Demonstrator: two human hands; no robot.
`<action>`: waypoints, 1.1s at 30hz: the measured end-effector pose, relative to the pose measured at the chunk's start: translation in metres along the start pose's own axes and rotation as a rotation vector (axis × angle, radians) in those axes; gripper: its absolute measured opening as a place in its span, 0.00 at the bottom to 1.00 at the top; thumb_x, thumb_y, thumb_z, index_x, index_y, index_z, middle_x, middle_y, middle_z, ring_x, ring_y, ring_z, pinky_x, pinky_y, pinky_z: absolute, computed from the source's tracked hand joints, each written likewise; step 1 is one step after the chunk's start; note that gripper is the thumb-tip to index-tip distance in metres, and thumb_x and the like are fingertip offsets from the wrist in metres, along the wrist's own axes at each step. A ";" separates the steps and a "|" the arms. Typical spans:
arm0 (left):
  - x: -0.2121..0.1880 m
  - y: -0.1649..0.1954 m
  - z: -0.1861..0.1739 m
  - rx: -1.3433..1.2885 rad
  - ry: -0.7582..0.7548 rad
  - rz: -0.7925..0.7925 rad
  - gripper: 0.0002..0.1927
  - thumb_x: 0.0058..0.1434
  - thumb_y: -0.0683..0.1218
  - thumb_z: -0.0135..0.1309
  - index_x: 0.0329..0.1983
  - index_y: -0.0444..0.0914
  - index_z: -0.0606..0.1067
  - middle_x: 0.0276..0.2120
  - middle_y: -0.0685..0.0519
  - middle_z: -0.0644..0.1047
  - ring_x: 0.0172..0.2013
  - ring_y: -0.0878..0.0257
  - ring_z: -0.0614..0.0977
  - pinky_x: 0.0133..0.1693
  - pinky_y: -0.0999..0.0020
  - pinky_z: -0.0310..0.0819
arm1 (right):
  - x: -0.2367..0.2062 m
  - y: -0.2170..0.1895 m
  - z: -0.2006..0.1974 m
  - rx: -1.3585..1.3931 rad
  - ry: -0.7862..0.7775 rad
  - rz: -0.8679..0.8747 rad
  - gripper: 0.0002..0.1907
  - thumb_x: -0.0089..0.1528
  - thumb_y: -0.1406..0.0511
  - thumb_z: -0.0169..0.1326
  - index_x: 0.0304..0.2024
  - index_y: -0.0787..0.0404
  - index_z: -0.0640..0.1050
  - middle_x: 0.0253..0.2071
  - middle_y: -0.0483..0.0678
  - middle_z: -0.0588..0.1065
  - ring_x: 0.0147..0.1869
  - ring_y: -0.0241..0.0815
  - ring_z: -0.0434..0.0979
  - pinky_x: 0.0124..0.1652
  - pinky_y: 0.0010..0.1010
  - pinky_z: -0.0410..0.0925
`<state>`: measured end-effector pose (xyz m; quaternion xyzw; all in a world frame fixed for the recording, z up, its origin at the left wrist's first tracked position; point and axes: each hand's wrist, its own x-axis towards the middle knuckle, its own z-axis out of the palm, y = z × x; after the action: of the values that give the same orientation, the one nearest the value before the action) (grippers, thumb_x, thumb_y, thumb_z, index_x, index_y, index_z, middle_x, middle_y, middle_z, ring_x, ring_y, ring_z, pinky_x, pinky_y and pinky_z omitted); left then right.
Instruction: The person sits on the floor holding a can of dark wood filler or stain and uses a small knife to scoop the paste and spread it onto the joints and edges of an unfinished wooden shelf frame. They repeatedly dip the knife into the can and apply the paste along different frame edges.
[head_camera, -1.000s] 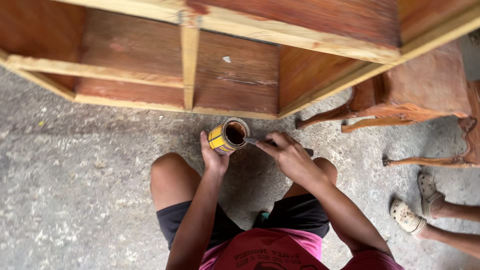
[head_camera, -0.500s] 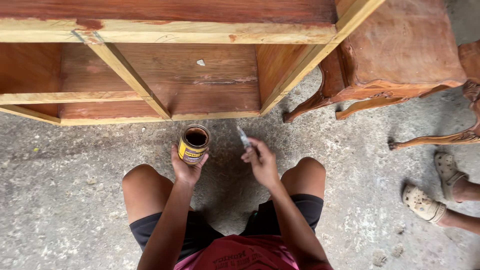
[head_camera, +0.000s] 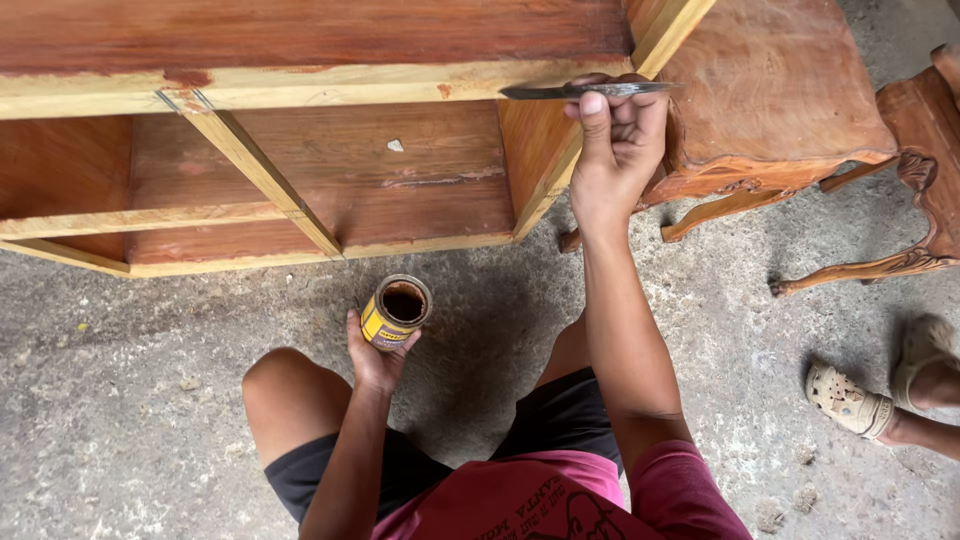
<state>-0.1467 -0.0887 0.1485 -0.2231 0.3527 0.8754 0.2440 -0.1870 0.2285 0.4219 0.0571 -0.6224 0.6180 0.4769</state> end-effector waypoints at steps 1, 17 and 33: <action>0.000 0.001 0.000 -0.007 0.000 0.010 0.38 0.71 0.70 0.28 0.64 0.39 0.70 0.54 0.45 0.78 0.51 0.52 0.82 0.45 0.51 0.82 | 0.004 0.004 0.003 -0.010 0.001 -0.030 0.08 0.74 0.70 0.55 0.50 0.63 0.68 0.47 0.53 0.79 0.51 0.39 0.81 0.51 0.32 0.77; 0.006 0.006 0.002 0.016 0.009 -0.012 0.37 0.71 0.69 0.26 0.64 0.40 0.70 0.54 0.46 0.78 0.51 0.52 0.82 0.46 0.51 0.82 | 0.012 0.027 -0.010 0.021 -0.083 -0.033 0.07 0.76 0.71 0.55 0.51 0.62 0.69 0.45 0.51 0.78 0.51 0.41 0.81 0.53 0.36 0.79; 0.009 0.001 -0.012 0.016 0.016 -0.010 0.38 0.71 0.70 0.27 0.64 0.40 0.70 0.55 0.46 0.78 0.53 0.51 0.81 0.46 0.50 0.81 | -0.011 0.028 -0.006 0.077 0.073 -0.115 0.06 0.74 0.69 0.54 0.49 0.61 0.69 0.47 0.51 0.80 0.52 0.40 0.82 0.51 0.32 0.79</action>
<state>-0.1517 -0.0953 0.1358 -0.2301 0.3606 0.8694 0.2474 -0.1966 0.2348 0.3931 0.0884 -0.5759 0.6150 0.5314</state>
